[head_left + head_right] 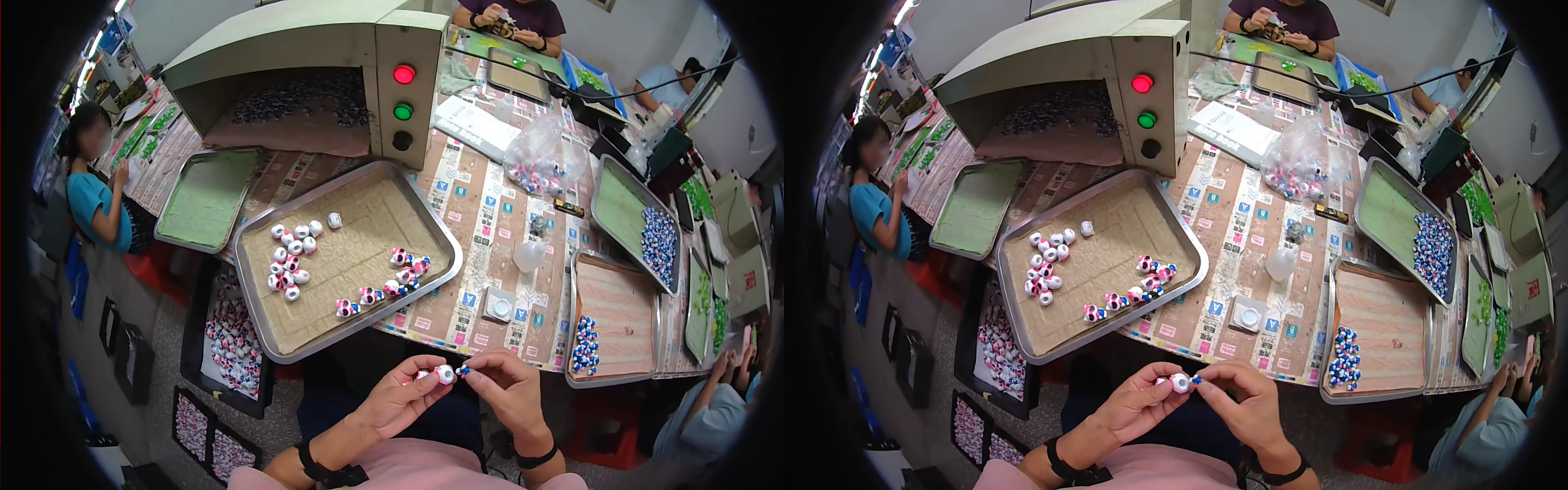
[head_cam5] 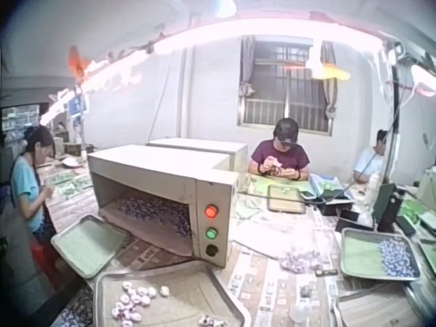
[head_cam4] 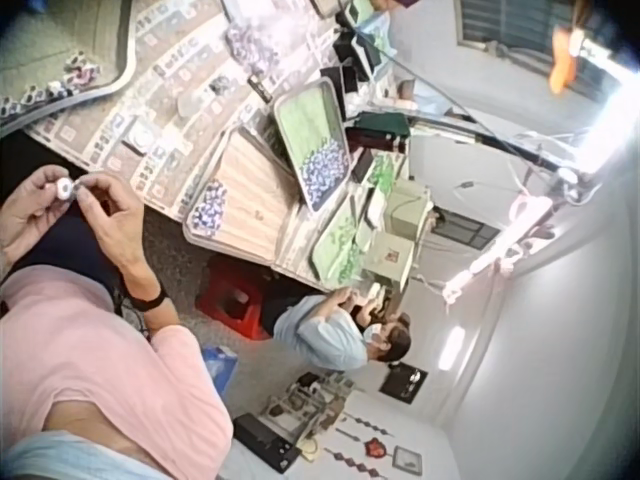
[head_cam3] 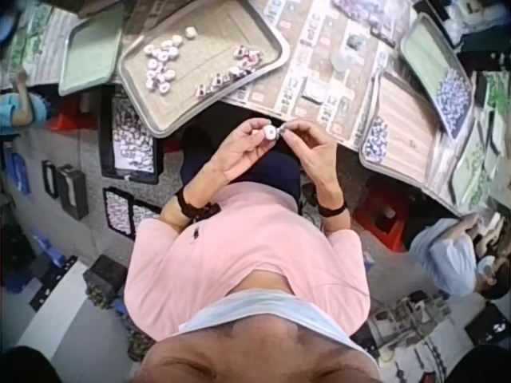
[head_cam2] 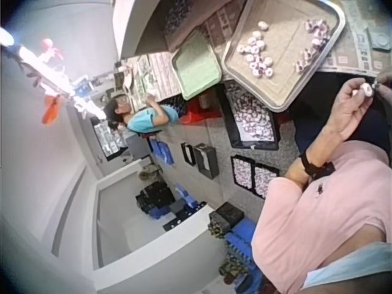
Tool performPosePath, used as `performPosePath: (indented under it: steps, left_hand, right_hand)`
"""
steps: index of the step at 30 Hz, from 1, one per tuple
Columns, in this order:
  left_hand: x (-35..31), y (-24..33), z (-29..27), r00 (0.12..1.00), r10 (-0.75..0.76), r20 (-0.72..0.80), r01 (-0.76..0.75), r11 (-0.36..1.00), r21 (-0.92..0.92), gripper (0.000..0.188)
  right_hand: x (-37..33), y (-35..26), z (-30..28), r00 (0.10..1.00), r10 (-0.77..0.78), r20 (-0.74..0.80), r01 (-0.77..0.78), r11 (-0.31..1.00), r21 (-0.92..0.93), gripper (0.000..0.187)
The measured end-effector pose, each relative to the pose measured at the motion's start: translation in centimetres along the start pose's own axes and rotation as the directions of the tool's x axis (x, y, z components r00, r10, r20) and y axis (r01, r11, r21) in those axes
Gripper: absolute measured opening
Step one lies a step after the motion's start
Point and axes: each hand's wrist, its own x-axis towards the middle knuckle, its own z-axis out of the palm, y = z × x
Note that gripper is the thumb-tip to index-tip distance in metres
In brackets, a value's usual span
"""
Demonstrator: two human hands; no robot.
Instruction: The person assembles small, round, white candy pieces by hand, attaching small blue and pink decorative elements to them. They work at a table with trays of components, picking up a base piece, adding the decorations, and placing the finished item onto a tray.
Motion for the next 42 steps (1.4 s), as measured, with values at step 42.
performPosePath:
  steps: [42]
  left_hand:
    - [4.4,15.0,-3.4,0.686,0.69,0.231,-0.105,-0.221,0.97,0.021]
  right_hand:
    - [-1.2,-0.6,-11.0,0.821,-0.35,-0.451,0.03,0.815,-0.578,0.013]
